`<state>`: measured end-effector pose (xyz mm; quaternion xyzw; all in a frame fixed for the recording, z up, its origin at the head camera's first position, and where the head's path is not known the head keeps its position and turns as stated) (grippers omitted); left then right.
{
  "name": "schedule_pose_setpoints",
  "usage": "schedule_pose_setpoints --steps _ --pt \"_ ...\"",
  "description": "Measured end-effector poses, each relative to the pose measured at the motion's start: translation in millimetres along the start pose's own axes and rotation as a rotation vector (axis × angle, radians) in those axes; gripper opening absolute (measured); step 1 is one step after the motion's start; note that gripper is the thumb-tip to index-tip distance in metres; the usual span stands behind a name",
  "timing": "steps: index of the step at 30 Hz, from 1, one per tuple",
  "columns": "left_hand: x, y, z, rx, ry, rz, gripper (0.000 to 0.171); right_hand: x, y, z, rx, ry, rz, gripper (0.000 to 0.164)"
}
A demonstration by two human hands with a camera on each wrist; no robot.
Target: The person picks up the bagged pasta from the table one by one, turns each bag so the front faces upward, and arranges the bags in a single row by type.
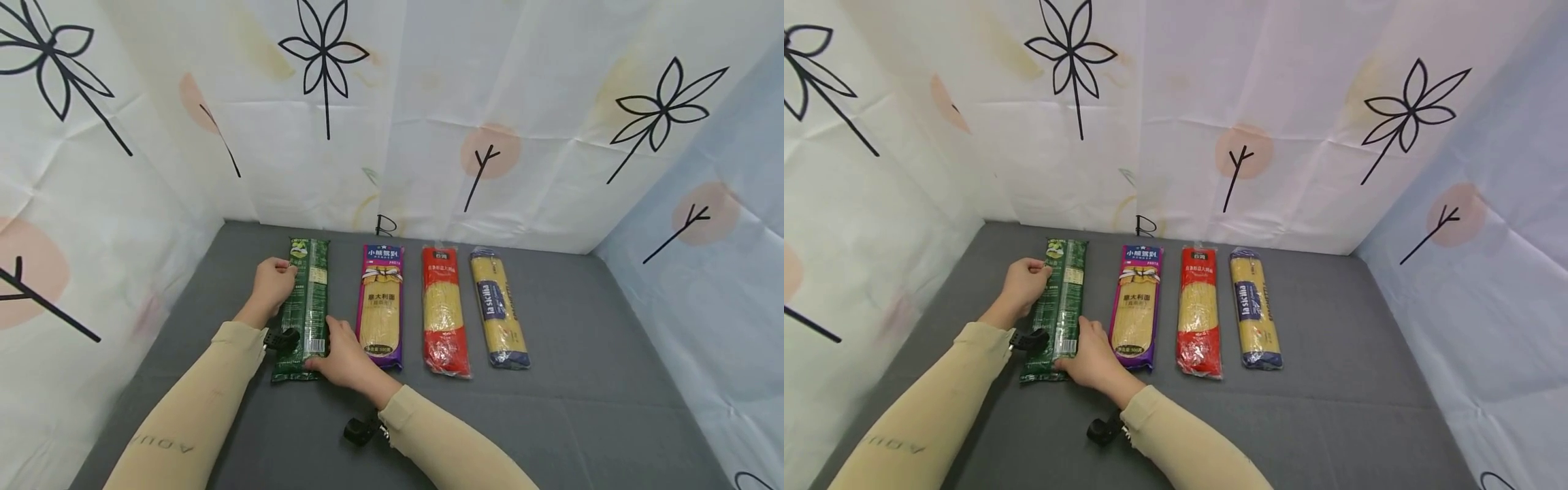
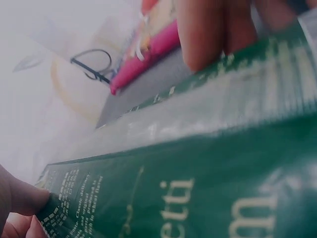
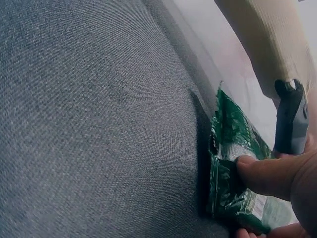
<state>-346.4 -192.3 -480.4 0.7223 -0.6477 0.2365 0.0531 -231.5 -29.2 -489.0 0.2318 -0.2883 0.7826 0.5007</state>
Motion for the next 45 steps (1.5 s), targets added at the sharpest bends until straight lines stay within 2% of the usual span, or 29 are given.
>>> schedule_pose_setpoints --steps 8,14,19,24,32,41,45 --pt "4.4 -12.3 -16.4 -0.006 -0.054 -0.04 0.041 3 4 -6 0.009 0.175 0.013 0.087" --pt "3.9 -23.0 -26.4 -0.033 -0.051 -0.066 0.041 1 4 -9 0.002 0.314 0.013 0.086" --pt "6.9 -29.0 -30.4 -0.038 -0.05 -0.098 0.039 2 3 -9 0.011 0.359 -0.011 0.09" --pt "6.5 -34.6 -41.0 -0.066 -0.069 -0.095 0.04 5 2 -8 0.01 0.414 -0.048 0.093" --pt "8.4 -41.8 -57.6 -0.117 -0.076 -0.113 0.035 10 1 -8 0.024 0.467 -0.048 0.092" --pt "8.9 -43.8 -58.5 -0.12 -0.097 -0.103 0.039 22 -1 -3 0.099 0.563 -0.035 0.089" --pt "8.0 -46.4 -62.0 -0.178 -0.125 -0.112 0.043 29 -4 -1 0.123 0.606 -0.048 0.087"
Point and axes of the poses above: each hand's wrist, its own y-axis towards the middle knuckle, its own x-axis out of the back of the hand, z = x × y, the point moved 9 cm from there along y, towards the middle knuckle, and after that the axes turned 1 degree about -z, right-handed, at the moved point
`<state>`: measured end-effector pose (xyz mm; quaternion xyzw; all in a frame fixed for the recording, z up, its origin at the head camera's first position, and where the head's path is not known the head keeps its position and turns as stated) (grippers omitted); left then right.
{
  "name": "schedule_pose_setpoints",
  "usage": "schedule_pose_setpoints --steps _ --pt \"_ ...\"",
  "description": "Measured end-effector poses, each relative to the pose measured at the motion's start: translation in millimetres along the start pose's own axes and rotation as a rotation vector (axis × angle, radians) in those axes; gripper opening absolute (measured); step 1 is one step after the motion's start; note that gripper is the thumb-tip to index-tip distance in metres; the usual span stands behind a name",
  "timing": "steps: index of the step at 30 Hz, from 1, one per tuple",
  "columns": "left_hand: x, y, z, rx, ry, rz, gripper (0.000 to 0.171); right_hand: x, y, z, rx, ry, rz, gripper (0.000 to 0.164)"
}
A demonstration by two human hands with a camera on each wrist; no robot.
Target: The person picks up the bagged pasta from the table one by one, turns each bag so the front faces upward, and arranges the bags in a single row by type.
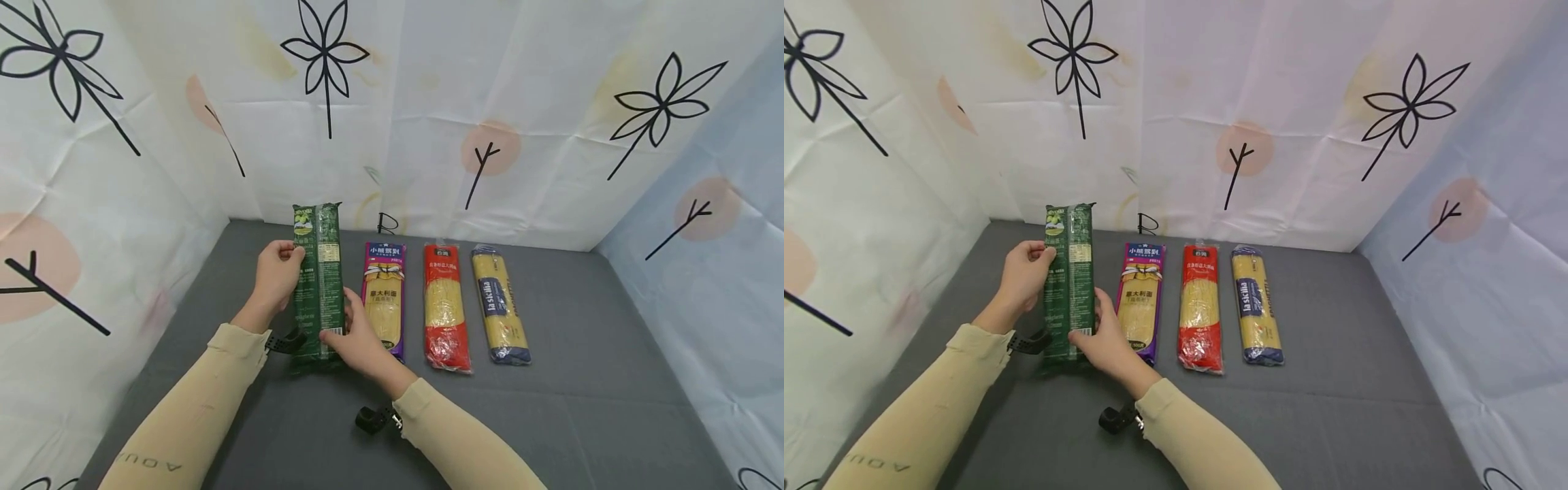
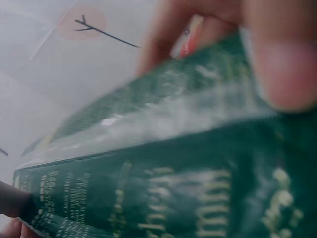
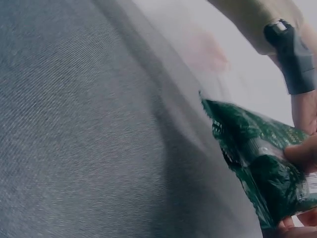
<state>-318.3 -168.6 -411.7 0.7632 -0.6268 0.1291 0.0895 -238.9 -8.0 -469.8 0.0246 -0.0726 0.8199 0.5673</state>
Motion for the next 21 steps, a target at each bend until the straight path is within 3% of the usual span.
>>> schedule_pose_setpoints --steps 5,10,16,21 --pt "-5.0 -7.1 -14.5 -0.112 -0.032 -0.011 0.049 8 -3 7 0.019 -0.015 -0.028 0.084" --pt "-11.7 -14.0 -25.3 -0.172 0.028 0.019 0.06 18 -4 21 0.099 -0.05 -0.062 0.08" --pt "-24.1 -22.1 -27.1 -0.206 0.057 0.096 0.073 32 -8 40 0.175 -0.211 -0.155 0.075" --pt "-29.4 -26.8 -27.5 -0.227 0.079 0.114 0.073 38 -13 56 0.218 -0.366 -0.211 0.076"
Point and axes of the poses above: each hand's wrist, its own y-axis towards the middle knuckle, its own x-axis out of the back of the hand, z = x × y, the point moved 9 cm from there along y, towards the middle knuckle, and after that the axes turned 1 degree about -z, right-handed, at the moved point
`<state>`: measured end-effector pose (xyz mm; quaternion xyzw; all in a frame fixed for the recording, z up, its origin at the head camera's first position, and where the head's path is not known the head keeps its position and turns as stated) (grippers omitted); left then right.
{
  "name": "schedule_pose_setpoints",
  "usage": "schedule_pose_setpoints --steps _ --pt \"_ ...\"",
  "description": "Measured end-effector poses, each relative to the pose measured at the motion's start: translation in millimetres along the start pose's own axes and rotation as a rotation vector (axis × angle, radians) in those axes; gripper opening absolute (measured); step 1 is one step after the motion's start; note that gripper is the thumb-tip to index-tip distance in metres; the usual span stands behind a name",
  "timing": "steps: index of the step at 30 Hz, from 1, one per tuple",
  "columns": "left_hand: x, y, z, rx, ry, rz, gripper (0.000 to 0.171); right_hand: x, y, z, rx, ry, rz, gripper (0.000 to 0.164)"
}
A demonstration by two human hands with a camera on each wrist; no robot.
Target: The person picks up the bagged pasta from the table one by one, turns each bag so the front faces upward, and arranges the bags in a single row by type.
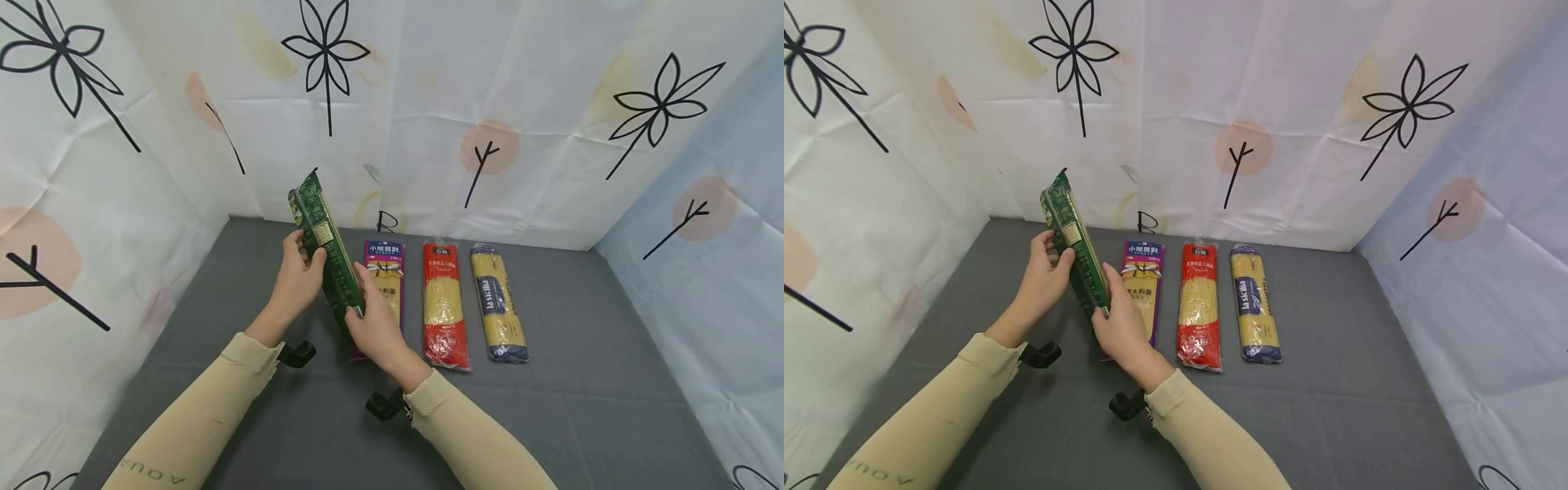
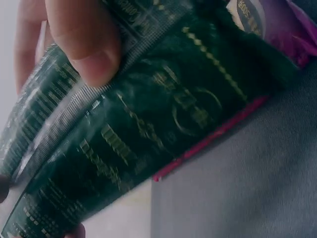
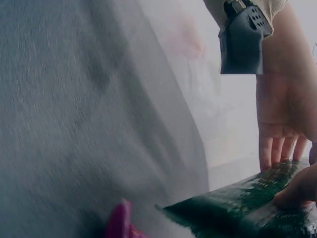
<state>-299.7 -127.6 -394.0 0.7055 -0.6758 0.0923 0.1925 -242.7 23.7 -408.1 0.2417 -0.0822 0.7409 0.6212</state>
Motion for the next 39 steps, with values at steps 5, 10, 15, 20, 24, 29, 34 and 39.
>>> schedule_pose_setpoints --steps 5,10,15,20,24,29,34,39 --pt "-0.6 -1.2 -2.2 0.001 0.007 0.003 0.076 7 1 14 0.088 -0.248 -0.033 0.072" --pt "-4.3 0.3 -8.5 -0.004 -0.238 0.044 0.073 5 -1 28 0.256 -0.523 -0.076 0.069" --pt "-7.1 1.5 -5.7 0.094 -0.42 0.047 0.072 -5 -7 36 0.419 -0.753 -0.144 0.067" --pt "-6.5 1.3 5.5 0.206 -0.472 0.009 0.066 -13 -14 39 0.493 -0.833 -0.171 0.062" --pt "-7.0 2.8 11.7 0.248 -0.506 0.01 0.065 -15 -16 39 0.496 -0.869 -0.177 0.056" --pt "-3.8 4.8 19.3 0.276 -0.616 -0.009 0.063 -14 -19 43 0.52 -0.862 -0.176 0.05" --pt "0.9 3.0 23.5 0.295 -0.662 -0.011 0.06 -11 -21 40 0.521 -0.767 -0.097 0.056" --pt "3.8 1.1 25.3 0.313 -0.623 -0.004 0.06 -8 -19 24 0.386 -0.547 0.082 0.058"
Point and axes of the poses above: each hand's wrist, its own y-axis towards the middle knuckle, its own x-axis out of the back of the hand, z = x × y, the point moved 9 cm from there along y, towards the middle knuckle, and after that the axes turned 1 degree about -z, right-handed, at the moved point
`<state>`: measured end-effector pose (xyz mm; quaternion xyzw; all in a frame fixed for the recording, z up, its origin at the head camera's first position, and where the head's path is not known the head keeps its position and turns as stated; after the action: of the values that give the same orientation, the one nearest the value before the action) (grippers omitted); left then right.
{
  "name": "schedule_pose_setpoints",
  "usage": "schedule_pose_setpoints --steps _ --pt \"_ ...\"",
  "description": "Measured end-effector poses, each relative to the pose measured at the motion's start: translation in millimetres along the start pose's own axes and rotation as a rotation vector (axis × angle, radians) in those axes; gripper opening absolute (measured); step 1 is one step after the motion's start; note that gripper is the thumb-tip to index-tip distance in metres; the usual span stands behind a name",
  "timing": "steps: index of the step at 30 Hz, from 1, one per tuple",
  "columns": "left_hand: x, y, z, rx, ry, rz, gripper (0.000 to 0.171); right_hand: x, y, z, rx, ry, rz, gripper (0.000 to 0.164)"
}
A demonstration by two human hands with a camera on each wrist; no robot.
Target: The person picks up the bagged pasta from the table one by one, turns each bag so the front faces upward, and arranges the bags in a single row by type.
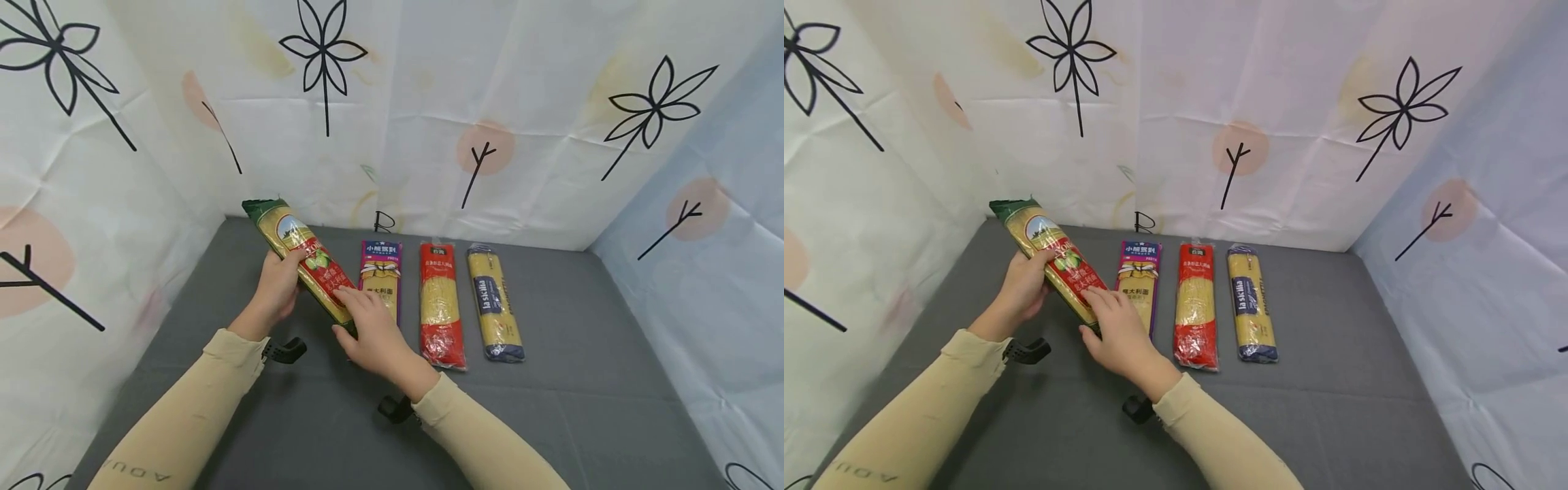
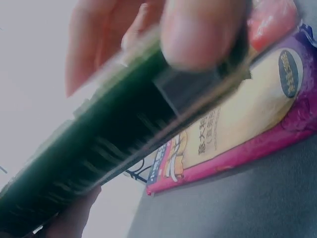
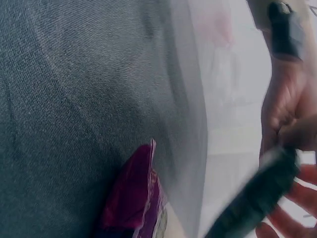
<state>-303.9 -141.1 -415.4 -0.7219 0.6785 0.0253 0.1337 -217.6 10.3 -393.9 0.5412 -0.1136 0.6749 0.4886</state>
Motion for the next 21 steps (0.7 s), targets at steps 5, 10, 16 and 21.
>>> schedule_pose_setpoints --steps 5,10,16,21 --pt "-0.2 -0.6 -2.7 -0.005 0.041 0.029 0.059 -5 -3 -19 -0.128 0.267 0.084 0.053" --pt "-1.8 -0.5 -2.7 0.014 0.081 0.089 0.059 -15 -9 -41 -0.296 0.534 0.133 0.052" --pt "-7.4 -2.2 -2.4 0.024 0.141 0.186 0.06 -41 -19 -47 -0.44 0.868 0.289 0.057" --pt "-12.1 -1.3 2.6 0.034 0.213 0.272 0.058 -48 -19 -36 -0.401 1.002 0.336 0.049"
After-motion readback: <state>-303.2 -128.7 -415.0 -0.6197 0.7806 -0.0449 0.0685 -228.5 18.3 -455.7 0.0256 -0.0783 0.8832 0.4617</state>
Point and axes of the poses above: each hand's wrist, its own y-axis towards the middle knuckle, its own x-axis out of the back of the hand, z = x × y, the point moved 9 cm from there along y, towards the middle knuckle, and after that the axes turned 1 degree about -z, right-handed, at the moved point
